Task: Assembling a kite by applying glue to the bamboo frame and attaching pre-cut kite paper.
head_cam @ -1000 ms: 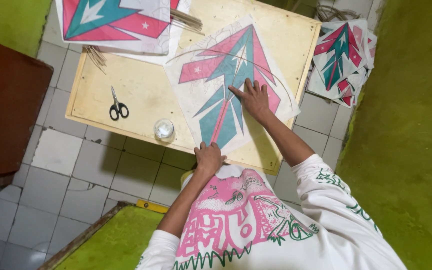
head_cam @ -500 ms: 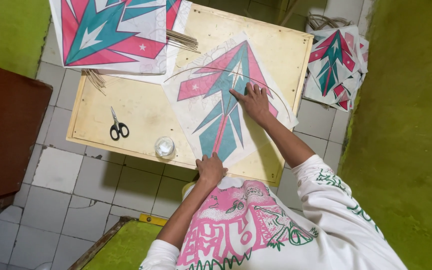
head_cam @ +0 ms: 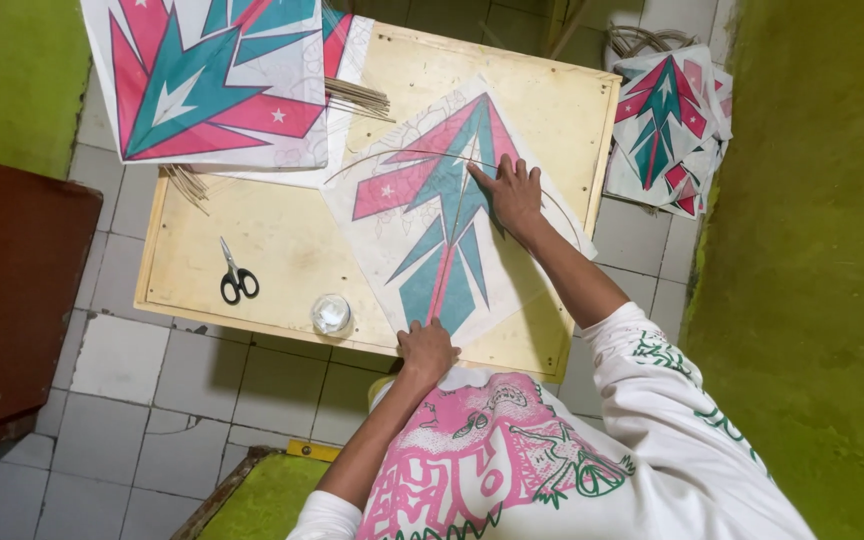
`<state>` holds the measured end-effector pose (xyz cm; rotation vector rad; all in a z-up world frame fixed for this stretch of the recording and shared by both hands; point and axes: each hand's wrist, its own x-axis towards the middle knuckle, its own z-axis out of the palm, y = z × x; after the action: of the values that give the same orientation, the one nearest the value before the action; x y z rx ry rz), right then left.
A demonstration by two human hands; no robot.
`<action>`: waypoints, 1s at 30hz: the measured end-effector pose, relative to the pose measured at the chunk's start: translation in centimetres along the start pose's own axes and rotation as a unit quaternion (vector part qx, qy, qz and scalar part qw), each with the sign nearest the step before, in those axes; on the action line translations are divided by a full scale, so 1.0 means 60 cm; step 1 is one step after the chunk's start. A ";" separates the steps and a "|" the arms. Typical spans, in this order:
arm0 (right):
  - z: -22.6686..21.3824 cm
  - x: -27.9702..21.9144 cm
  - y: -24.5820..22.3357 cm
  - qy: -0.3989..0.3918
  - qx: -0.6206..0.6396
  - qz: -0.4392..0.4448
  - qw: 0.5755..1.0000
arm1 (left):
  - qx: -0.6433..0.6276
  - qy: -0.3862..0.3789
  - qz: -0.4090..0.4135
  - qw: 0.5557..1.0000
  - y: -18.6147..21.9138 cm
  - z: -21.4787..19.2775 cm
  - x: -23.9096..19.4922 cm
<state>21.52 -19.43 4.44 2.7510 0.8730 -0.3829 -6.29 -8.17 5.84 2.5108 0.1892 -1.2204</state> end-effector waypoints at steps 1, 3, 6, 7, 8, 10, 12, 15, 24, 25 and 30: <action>-0.002 0.002 0.000 0.000 0.001 0.002 1.000 | 0.002 0.000 0.001 1.000 -0.002 0.000 0.003; -0.003 0.001 -0.002 -0.006 0.005 0.007 1.000 | -0.001 0.001 0.003 1.000 -0.004 0.007 0.006; -0.004 0.006 0.002 -0.001 0.018 0.004 1.000 | 0.018 -0.002 0.008 1.000 -0.003 0.007 0.013; 0.007 0.004 0.002 -0.002 0.018 0.005 1.000 | 0.019 -0.003 0.009 1.000 0.002 0.004 0.004; 0.015 0.007 0.002 0.003 0.071 0.017 0.997 | 0.041 0.000 0.009 0.999 0.005 -0.004 -0.003; 0.029 0.000 -0.003 0.007 0.125 0.029 0.992 | 0.063 0.002 0.010 0.998 0.010 -0.011 -0.010; 0.040 -0.020 -0.011 0.020 0.190 0.060 0.980 | 0.105 -0.002 0.011 0.994 0.016 -0.010 -0.010; 0.015 -0.096 -0.065 0.002 0.189 0.033 0.981 | 0.098 0.005 0.016 0.995 0.007 0.001 -0.016; 0.104 -0.282 -0.168 -0.009 0.240 -0.129 0.962 | -0.054 0.228 0.025 0.972 -0.042 0.057 -0.088; 0.119 -0.301 -0.173 -0.019 0.239 -0.140 0.961 | -0.063 0.224 0.015 0.972 -0.045 0.074 -0.113; 0.163 -0.327 -0.189 0.097 0.188 -0.245 0.946 | -0.498 0.435 -0.171 0.730 -0.080 0.206 -0.074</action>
<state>-2.37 -23.65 -0.17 2.9114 1.7073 -0.4007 -19.41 -8.01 1.05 1.8100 1.2014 0.1832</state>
